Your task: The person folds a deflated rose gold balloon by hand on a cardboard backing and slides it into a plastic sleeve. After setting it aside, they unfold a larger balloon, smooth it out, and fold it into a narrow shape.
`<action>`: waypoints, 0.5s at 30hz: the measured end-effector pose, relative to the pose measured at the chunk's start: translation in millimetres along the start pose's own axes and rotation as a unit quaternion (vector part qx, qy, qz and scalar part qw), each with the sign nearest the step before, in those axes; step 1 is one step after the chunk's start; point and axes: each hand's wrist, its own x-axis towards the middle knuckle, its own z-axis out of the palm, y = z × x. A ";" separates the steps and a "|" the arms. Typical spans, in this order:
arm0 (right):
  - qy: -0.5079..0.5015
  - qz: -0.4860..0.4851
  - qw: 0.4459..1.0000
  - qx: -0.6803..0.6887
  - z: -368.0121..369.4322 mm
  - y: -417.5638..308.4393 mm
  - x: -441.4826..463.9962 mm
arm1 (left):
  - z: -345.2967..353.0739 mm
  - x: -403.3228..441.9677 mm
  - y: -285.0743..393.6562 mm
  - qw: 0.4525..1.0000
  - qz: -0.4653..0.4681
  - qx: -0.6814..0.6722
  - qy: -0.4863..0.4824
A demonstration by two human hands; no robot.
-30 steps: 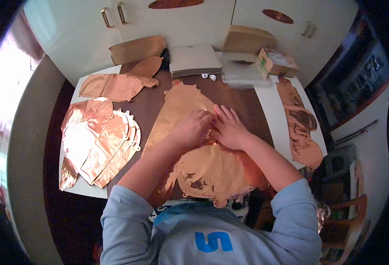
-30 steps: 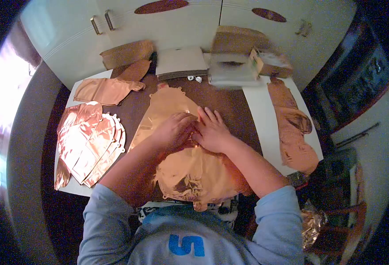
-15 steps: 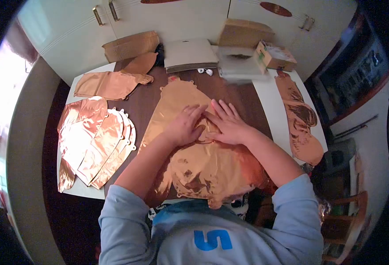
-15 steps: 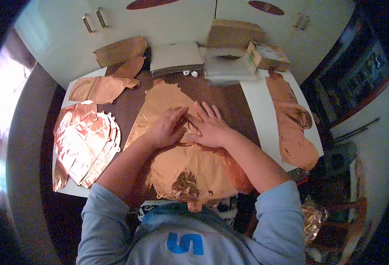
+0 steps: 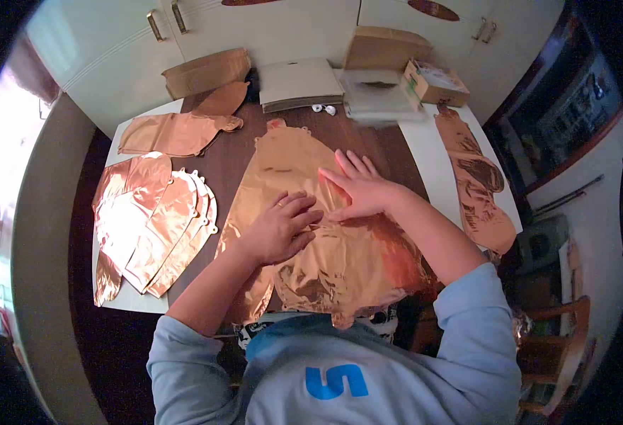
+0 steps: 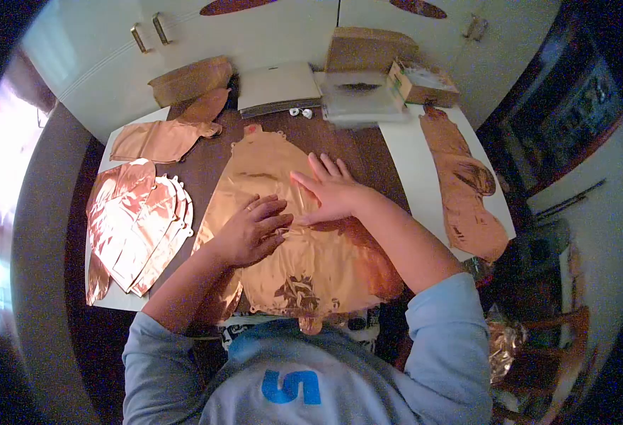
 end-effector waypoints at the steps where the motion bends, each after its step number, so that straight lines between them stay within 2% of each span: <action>1: -0.006 0.001 1.000 0.005 -2.7 -1.6 -0.8 | -0.5 -0.8 1.0 1.000 0.000 0.003 0.001; 13: -0.034 0.014 0.999 -0.006 -18.1 -10.0 -7.8 | -4.9 -3.3 4.6 1.000 -0.016 -0.013 -0.009; 15: 0.048 -0.009 0.999 0.025 -10.0 -9.2 -16.9 | -3.0 -6.5 7.1 1.000 -0.010 -0.016 0.005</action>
